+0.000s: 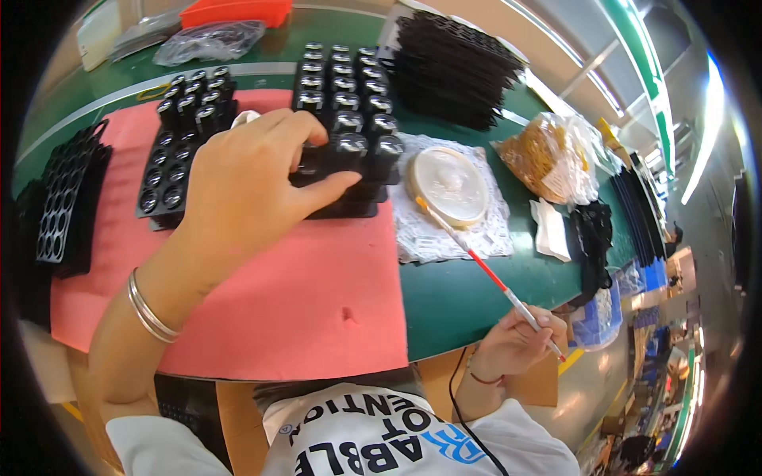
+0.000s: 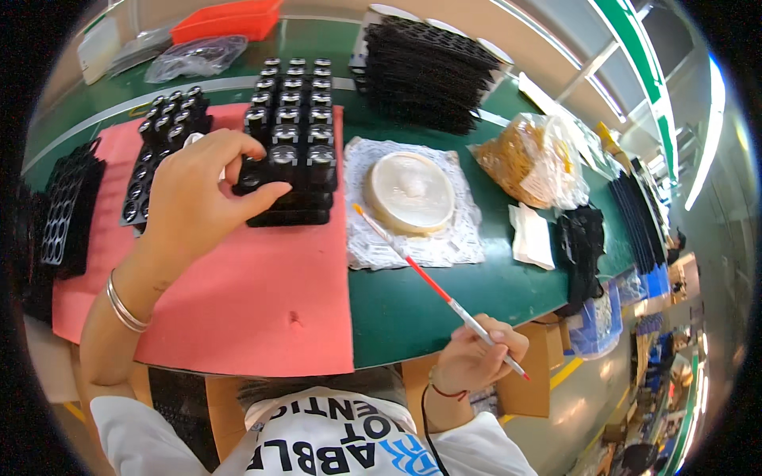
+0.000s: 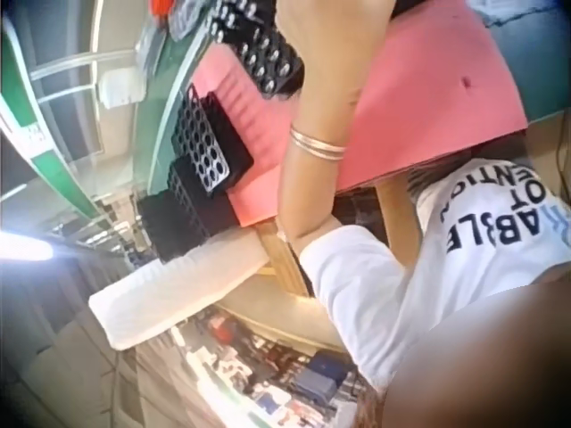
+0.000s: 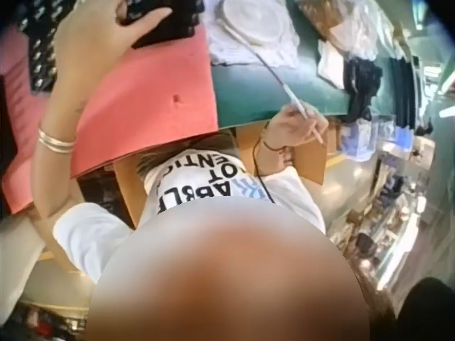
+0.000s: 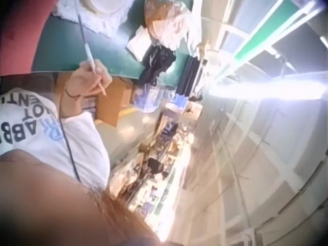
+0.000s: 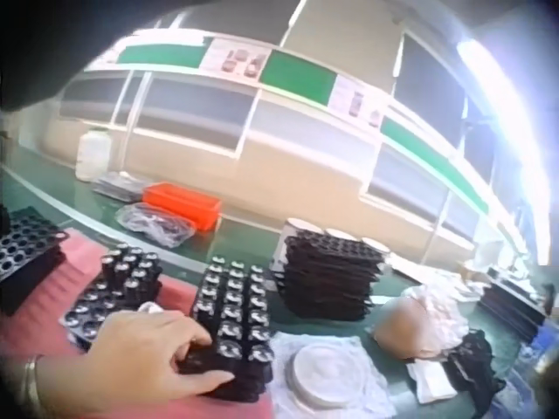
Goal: Apply a coating substance to small cylindrical lighting components using a brush and organize them into a tray.
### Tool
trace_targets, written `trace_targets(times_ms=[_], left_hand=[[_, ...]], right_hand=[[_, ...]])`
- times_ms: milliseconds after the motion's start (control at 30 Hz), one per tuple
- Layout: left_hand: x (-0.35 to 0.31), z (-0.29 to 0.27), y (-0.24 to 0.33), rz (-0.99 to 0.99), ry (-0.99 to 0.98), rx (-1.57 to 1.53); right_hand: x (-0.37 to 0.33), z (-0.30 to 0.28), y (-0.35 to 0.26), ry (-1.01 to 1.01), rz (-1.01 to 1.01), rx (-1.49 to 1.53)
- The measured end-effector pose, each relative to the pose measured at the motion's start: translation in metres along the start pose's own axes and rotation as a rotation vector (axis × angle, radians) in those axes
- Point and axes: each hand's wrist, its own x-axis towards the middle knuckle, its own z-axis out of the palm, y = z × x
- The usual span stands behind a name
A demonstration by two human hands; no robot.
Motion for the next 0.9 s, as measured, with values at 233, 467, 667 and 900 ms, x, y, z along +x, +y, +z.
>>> trace_targets(times_ms=[233,467,667,900], left_hand=[[0.004,0.01,0.003,-0.104,-0.076,-0.102],[-0.014,-0.008,0.025,-0.035,-0.074,-0.268],[-0.038,0.006,0.026,0.015,-0.199,-0.313],[-0.046,-0.002,0.03,0.053,-0.31,-0.238]], right_hand=[[0.014,0.011,0.003,-0.04,0.028,-0.191],[0.016,0.001,0.004,-0.106,-0.047,-0.433],[0.011,0.0,0.005,-0.11,-0.057,-0.433],[0.012,0.001,0.004,-0.13,-0.04,-0.455]])
